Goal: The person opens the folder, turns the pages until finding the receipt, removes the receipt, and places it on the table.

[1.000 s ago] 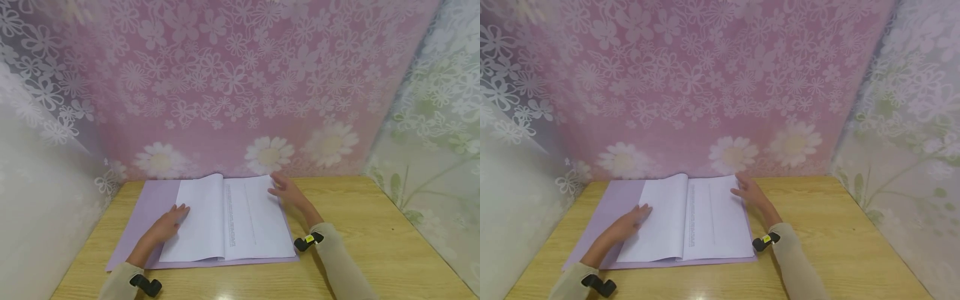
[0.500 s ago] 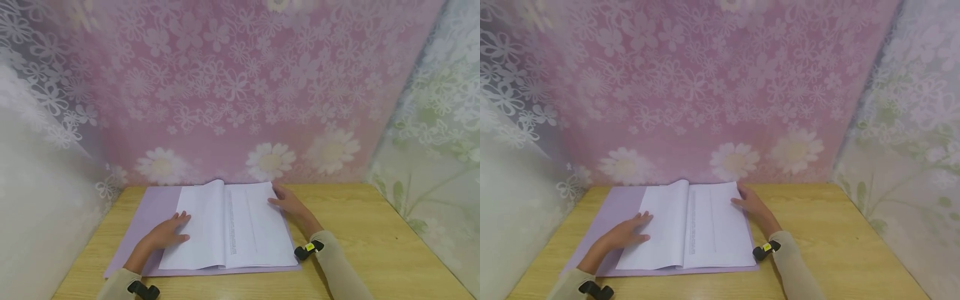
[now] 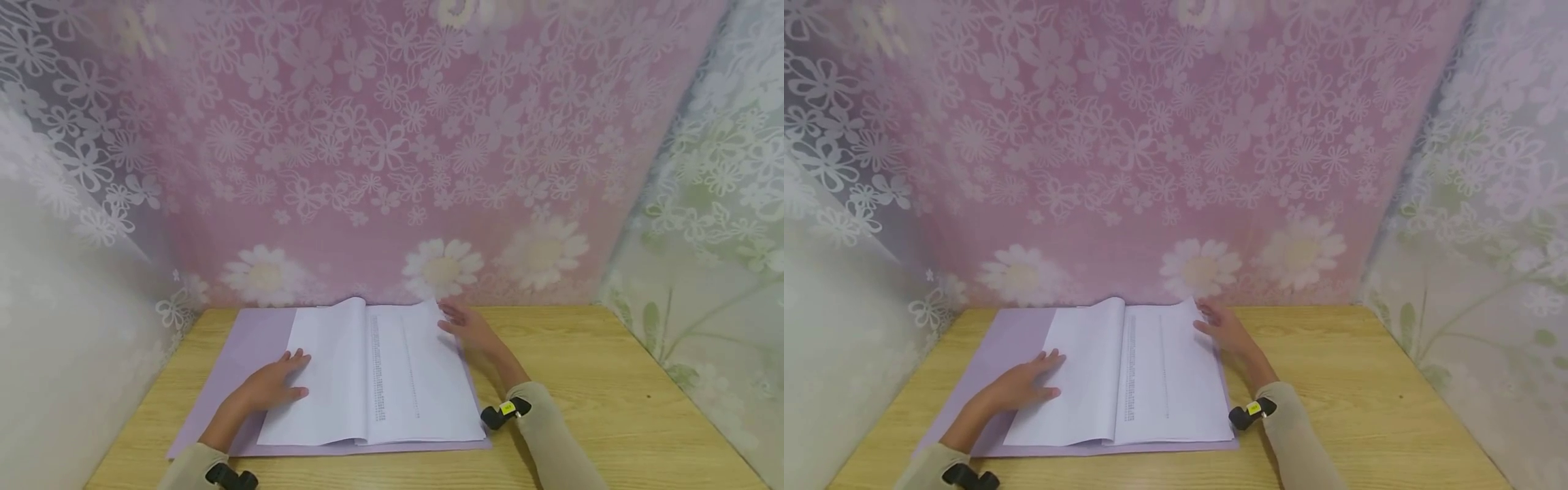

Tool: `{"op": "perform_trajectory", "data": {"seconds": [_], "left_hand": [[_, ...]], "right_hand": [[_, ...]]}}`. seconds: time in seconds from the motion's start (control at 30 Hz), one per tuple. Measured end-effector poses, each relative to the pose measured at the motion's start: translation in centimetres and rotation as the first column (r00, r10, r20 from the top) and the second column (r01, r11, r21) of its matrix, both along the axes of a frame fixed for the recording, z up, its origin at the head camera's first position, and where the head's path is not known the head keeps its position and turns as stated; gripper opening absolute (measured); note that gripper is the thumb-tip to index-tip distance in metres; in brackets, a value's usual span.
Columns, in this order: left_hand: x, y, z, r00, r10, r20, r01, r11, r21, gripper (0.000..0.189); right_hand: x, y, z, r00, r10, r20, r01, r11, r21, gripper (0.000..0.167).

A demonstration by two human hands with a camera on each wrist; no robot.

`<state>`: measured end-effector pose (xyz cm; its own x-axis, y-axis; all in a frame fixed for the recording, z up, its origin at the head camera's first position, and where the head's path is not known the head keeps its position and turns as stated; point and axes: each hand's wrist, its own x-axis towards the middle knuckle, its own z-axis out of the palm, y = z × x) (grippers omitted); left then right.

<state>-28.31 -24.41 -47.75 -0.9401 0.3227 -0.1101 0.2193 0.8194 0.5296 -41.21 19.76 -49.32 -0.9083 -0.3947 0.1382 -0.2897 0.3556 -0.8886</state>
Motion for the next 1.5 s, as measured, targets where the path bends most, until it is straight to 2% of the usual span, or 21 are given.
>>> {"op": "perform_trajectory", "data": {"seconds": [0.13,0.23,0.33,0.5,0.6,0.77,0.87,1.03,1.2,1.37,1.5], "left_hand": [[0.0,-0.2,-0.1,1.000,-0.005,0.002,0.005,1.000,0.002,0.072],[0.1,-0.3,-0.2,1.000,-0.016,0.001,0.016,1.000,-0.002,0.073],[0.2,-0.3,-0.2,1.000,-0.011,0.006,0.011,1.000,-0.004,0.073],[0.1,-0.1,0.1,1.000,0.000,0.006,0.000,1.000,0.000,0.073],[-0.1,0.1,0.1,1.000,-0.011,0.002,0.011,1.000,0.007,0.073],[0.2,-0.3,-0.2,1.000,-0.022,-0.004,0.022,1.000,-0.002,0.073],[0.2,-0.7,-0.4,1.000,-0.026,-0.014,0.026,1.000,-0.002,0.073],[-0.3,-0.6,-0.2,0.999,-0.043,-0.032,0.043,0.999,0.013,0.073],[-0.2,-0.5,-0.1,1.000,-0.031,-0.004,0.031,0.998,0.049,0.074],[0.0,-0.4,-0.4,1.000,-0.019,0.015,0.018,0.999,0.051,0.074],[-0.1,-0.5,-0.4,1.000,-0.014,0.001,0.014,0.999,0.045,0.073]], "right_hand": [[-0.1,0.3,0.1,0.999,0.034,-0.009,-0.035,0.994,-0.107,0.062],[0.3,0.7,0.7,0.997,0.076,0.012,-0.074,0.987,-0.143,0.058],[0.7,1.3,1.4,0.990,0.129,0.051,-0.121,0.983,-0.139,0.054],[1.0,2.6,2.6,0.980,0.175,0.098,-0.168,0.983,-0.071,0.053],[1.3,3.2,2.8,0.973,0.202,0.111,-0.199,0.979,-0.036,0.058],[2.0,3.2,2.4,0.955,0.263,0.139,-0.273,0.961,0.056,0.071],[2.1,2.9,2.5,0.930,0.328,0.166,-0.341,0.938,0.058,0.079],[1.8,2.7,3.1,0.879,0.436,0.195,-0.444,0.896,-0.003,0.094],[1.7,1.9,3.3,0.843,0.482,0.238,-0.493,0.870,-0.015,0.112],[2.1,1.0,3.2,0.833,0.493,0.250,-0.510,0.860,0.003,0.122],[2.3,0.3,3.1,0.832,0.501,0.238,-0.513,0.858,-0.013,0.123]]}}
